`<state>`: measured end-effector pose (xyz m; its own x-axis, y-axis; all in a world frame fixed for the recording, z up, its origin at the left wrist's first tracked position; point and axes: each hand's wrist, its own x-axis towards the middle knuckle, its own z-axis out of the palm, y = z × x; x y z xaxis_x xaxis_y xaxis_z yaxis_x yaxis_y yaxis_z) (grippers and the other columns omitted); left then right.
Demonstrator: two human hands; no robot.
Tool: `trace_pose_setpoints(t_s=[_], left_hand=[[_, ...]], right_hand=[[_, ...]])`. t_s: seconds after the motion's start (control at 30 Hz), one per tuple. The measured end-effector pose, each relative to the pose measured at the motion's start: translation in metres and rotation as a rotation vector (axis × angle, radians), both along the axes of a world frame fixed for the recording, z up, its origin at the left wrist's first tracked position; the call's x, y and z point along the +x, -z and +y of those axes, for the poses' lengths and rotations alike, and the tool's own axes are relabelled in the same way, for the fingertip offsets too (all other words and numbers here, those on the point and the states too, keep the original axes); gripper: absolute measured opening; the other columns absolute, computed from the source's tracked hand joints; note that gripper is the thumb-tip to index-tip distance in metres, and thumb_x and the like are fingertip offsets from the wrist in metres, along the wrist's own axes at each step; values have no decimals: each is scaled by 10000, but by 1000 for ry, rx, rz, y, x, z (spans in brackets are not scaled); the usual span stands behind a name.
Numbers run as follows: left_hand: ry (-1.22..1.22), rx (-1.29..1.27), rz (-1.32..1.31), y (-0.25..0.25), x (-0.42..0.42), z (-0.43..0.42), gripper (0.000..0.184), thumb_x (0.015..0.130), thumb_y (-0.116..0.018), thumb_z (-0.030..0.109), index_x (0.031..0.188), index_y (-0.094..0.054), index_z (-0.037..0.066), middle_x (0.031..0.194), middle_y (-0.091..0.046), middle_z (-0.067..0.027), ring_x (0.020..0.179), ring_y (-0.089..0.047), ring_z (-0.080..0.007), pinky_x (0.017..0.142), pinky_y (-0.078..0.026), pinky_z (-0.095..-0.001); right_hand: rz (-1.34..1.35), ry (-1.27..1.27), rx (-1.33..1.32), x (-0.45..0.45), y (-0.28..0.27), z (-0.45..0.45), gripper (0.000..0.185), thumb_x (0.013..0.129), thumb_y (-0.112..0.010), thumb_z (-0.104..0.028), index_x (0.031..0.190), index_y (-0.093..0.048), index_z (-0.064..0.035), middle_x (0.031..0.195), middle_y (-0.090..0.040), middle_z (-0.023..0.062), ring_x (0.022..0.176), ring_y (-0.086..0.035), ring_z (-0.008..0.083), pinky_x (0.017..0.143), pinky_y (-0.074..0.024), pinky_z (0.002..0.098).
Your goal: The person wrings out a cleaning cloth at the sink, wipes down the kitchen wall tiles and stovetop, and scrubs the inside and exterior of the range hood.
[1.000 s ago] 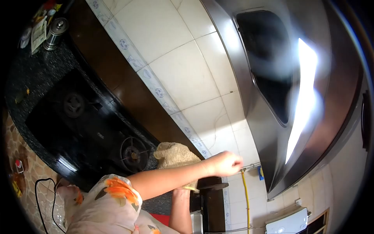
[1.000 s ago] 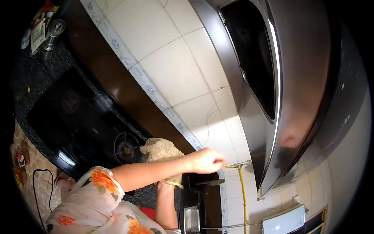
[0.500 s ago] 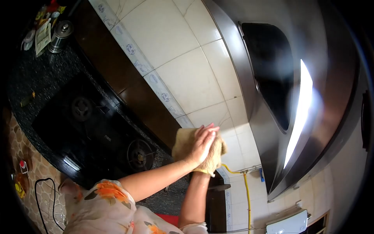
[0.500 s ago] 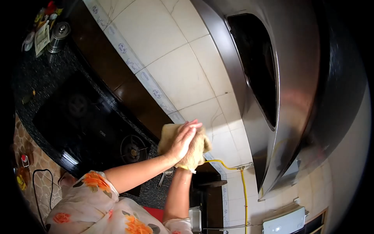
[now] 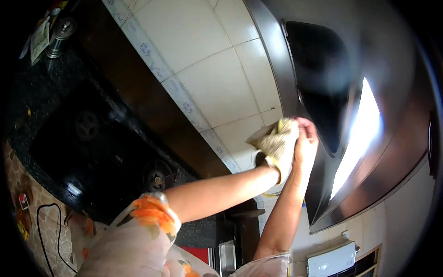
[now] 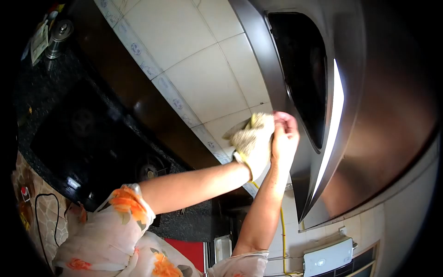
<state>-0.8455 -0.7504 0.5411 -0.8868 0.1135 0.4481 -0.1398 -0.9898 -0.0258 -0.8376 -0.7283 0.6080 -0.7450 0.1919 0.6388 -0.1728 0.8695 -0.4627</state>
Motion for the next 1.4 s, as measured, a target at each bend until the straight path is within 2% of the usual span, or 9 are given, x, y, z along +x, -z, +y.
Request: trace_pose_setpoints(t_s=[0.1,0.2,0.27,0.43,0.93,1.07,1.13,1.17,1.4], left_hand=[[-679,-847,254,-23,-26,-52,212,885,-481,229,1031,-524,80,922,-540,-77,882,-524,-214,717,-448,-331],[-224,-453,163,-54,-35,-64,248,895,-444,257,986,-540,47,951,-561,-127,914,-539,-223,759,-444,-359],[-221,-295,129,-64,-36,-76,245,894,-444,249,988,-544,45,961,-564,-127,917,-541,-224,769,-442,-355],[-334,-180,119,-76,-37,-96,239,891,-445,227,993,-553,40,983,-572,-129,924,-545,-228,793,-437,-347],[-420,-205,125,-90,-48,-86,267,889,-412,246,1020,-569,74,1038,-588,-92,963,-546,-223,842,-421,-338],[-318,-6,108,-81,-34,-89,200,871,-470,198,964,-576,56,863,-612,-95,761,-593,-186,640,-470,-302],[-582,-310,-79,-82,-26,-80,195,843,-546,200,943,-521,35,745,-574,-53,641,-570,-161,533,-451,-301],[-248,-61,114,-76,-22,-76,240,864,-537,195,1051,-523,44,868,-601,-77,782,-597,-174,653,-485,-309],[-46,59,218,-82,15,11,248,887,-523,215,1080,-523,59,901,-598,-60,778,-591,-151,635,-484,-279]], right_hand=[[317,80,118,19,-12,-7,287,910,-533,-231,1107,-561,-25,1055,-615,96,991,-565,172,838,-427,252],[243,-160,-217,35,-5,-20,422,934,-487,-320,1200,-487,7,1186,-547,128,1124,-504,210,959,-387,328],[178,-441,-492,39,-3,-29,452,943,-467,-313,1269,-436,-1,1246,-514,105,1154,-479,193,1002,-353,335],[215,-578,-507,31,-10,-53,448,916,-528,-203,1276,-390,26,1281,-465,150,1127,-507,220,973,-418,338],[88,-591,-677,21,6,-28,294,888,-548,-125,1155,-512,-6,1096,-601,104,996,-581,204,887,-471,347],[113,-582,-639,29,5,-20,301,897,-534,-126,1170,-498,-6,1110,-596,107,1006,-579,203,896,-467,352],[140,-582,-670,33,4,-12,298,905,-520,-139,1166,-500,4,1105,-599,111,1004,-581,213,890,-471,350],[137,-591,-713,35,3,-3,291,904,-520,-148,1147,-516,13,1094,-604,116,988,-588,219,887,-472,351],[246,-515,-656,64,6,73,307,888,-512,-111,1155,-511,40,1112,-582,145,987,-580,236,872,-475,342]])
